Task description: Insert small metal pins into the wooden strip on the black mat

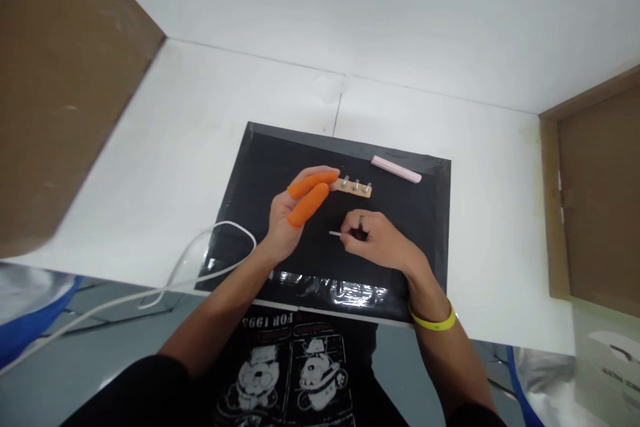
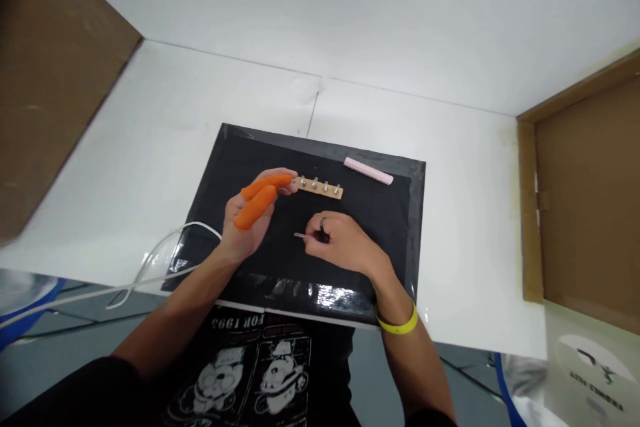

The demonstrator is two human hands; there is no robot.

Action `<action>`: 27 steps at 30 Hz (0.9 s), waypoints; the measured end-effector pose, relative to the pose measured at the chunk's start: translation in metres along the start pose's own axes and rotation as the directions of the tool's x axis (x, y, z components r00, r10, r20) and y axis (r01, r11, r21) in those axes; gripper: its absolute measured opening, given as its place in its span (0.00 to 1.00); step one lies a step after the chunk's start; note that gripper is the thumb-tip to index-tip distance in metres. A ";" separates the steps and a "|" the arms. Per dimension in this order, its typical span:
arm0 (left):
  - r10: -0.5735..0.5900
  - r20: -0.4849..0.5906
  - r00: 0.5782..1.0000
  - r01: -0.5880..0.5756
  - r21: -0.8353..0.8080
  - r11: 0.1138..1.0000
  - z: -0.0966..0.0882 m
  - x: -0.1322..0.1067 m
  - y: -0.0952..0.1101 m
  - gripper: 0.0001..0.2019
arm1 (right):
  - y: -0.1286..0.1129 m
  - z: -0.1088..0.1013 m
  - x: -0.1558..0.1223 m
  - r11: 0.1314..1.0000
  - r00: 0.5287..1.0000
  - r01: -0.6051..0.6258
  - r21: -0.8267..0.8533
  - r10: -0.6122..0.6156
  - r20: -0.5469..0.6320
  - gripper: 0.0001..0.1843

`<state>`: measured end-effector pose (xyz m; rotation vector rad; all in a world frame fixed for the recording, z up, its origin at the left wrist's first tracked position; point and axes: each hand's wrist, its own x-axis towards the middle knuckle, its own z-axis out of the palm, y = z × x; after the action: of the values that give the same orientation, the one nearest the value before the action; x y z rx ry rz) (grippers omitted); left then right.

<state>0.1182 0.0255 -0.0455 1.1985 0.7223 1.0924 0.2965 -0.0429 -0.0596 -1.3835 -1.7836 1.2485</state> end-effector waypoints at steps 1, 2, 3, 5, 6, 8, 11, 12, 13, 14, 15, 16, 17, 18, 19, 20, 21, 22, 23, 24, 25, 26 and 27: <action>0.026 0.009 1.000 -0.026 0.052 0.998 -0.005 -0.001 0.004 0.11 | -0.001 -0.004 -0.002 0.997 1.000 0.007 -0.075 -0.009 -0.027 0.08; 0.042 0.019 0.999 -0.044 0.104 0.994 -0.011 -0.002 0.009 0.10 | -0.003 -0.008 -0.004 0.990 0.999 0.010 -0.138 -0.017 -0.048 0.09; 0.049 0.028 0.998 -0.053 0.152 0.987 -0.016 -0.003 0.014 0.10 | -0.006 -0.011 -0.005 0.978 0.998 0.015 -0.207 -0.027 -0.054 0.10; 0.049 0.036 0.998 -0.055 0.218 0.974 -0.024 -0.007 0.023 0.11 | -0.016 -0.018 -0.006 0.919 0.999 0.039 -0.393 -0.046 -0.008 0.11; 0.048 0.037 0.998 -0.056 0.231 0.971 -0.028 -0.009 0.026 0.11 | -0.022 -0.020 -0.005 0.864 0.998 0.059 -0.501 -0.047 0.036 0.10; 0.055 0.040 0.998 -0.063 0.237 0.970 -0.033 -0.014 0.028 0.12 | -0.034 -0.020 0.001 0.712 0.988 0.106 -0.694 0.001 0.152 0.08; 0.053 0.074 0.996 -0.071 0.257 0.964 -0.039 -0.020 0.027 0.14 | -0.047 -0.012 0.014 0.563 0.950 0.150 -0.813 0.145 0.276 0.06; 0.057 0.093 0.994 -0.080 0.266 0.961 -0.040 -0.022 0.027 0.14 | -0.048 -0.008 0.018 0.540 0.939 0.160 -0.826 0.176 0.297 0.06; 0.064 0.113 0.991 -0.093 0.271 0.958 -0.042 -0.024 0.027 0.15 | -0.049 -0.004 0.022 0.525 0.933 0.166 -0.834 0.191 0.306 0.06; 0.070 0.132 0.989 -0.103 0.272 0.957 -0.043 -0.025 0.028 0.16 | -0.048 0.001 0.025 0.516 0.932 0.168 -0.840 0.193 0.305 0.07; 0.073 0.146 0.987 -0.110 0.270 0.957 -0.045 -0.027 0.028 0.17 | -0.047 0.004 0.027 0.507 0.936 0.167 -0.845 0.189 0.298 0.07; 0.072 0.152 0.986 -0.111 0.266 0.958 -0.046 -0.028 0.029 0.17 | -0.045 0.007 0.028 0.496 0.939 0.163 -0.853 0.187 0.288 0.07; 0.067 0.152 0.986 -0.106 0.263 0.959 -0.047 -0.028 0.030 0.17 | -0.043 0.009 0.028 0.485 0.943 0.157 -0.860 0.185 0.276 0.08; 0.065 0.150 0.987 -0.103 0.261 0.960 -0.048 -0.029 0.030 0.17 | -0.041 0.010 0.027 0.475 0.947 0.150 -0.867 0.183 0.264 0.07; 0.065 0.146 0.987 -0.102 0.261 0.960 -0.050 -0.029 0.030 0.17 | -0.040 0.010 0.026 0.466 0.951 0.145 -0.873 0.179 0.253 0.07; 0.066 0.141 0.988 -0.102 0.265 0.959 -0.051 -0.030 0.030 0.16 | -0.039 0.010 0.025 0.460 0.954 0.142 -0.877 0.174 0.245 0.07; 0.068 0.136 0.988 -0.104 0.273 0.956 -0.051 -0.030 0.030 0.16 | -0.038 0.009 0.023 0.455 0.957 0.140 -0.879 0.167 0.239 0.06; 0.072 0.134 0.988 -0.108 0.287 0.952 -0.052 -0.030 0.029 0.15 | -0.037 0.007 0.020 0.452 0.960 0.139 -0.881 0.157 0.232 0.06; 0.077 0.132 0.988 -0.115 0.307 0.945 -0.052 -0.030 0.029 0.15 | -0.037 0.006 0.017 0.449 0.964 0.137 -0.883 0.144 0.223 0.05; 0.082 0.131 0.988 -0.122 0.332 0.935 -0.053 -0.029 0.028 0.14 | -0.036 0.004 0.014 0.446 0.969 0.134 -0.885 0.128 0.211 0.05; 0.088 0.131 0.988 -0.130 0.362 0.923 -0.053 -0.029 0.027 0.14 | -0.035 0.001 0.011 0.443 0.974 0.129 -0.887 0.110 0.196 0.06; 0.096 0.132 0.987 -0.141 0.398 0.906 -0.052 -0.027 0.026 0.13 | -0.033 -0.001 0.007 0.440 0.980 0.122 -0.890 0.090 0.179 0.06; 0.103 0.133 0.986 -0.152 0.441 0.885 -0.052 -0.026 0.024 0.13 | -0.030 -0.003 0.004 0.437 0.984 0.115 -0.892 0.070 0.161 0.07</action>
<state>0.0557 0.0203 -0.0380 1.7090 0.8509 0.9865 0.2845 -0.0395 -0.0314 -1.7759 -2.7969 0.2703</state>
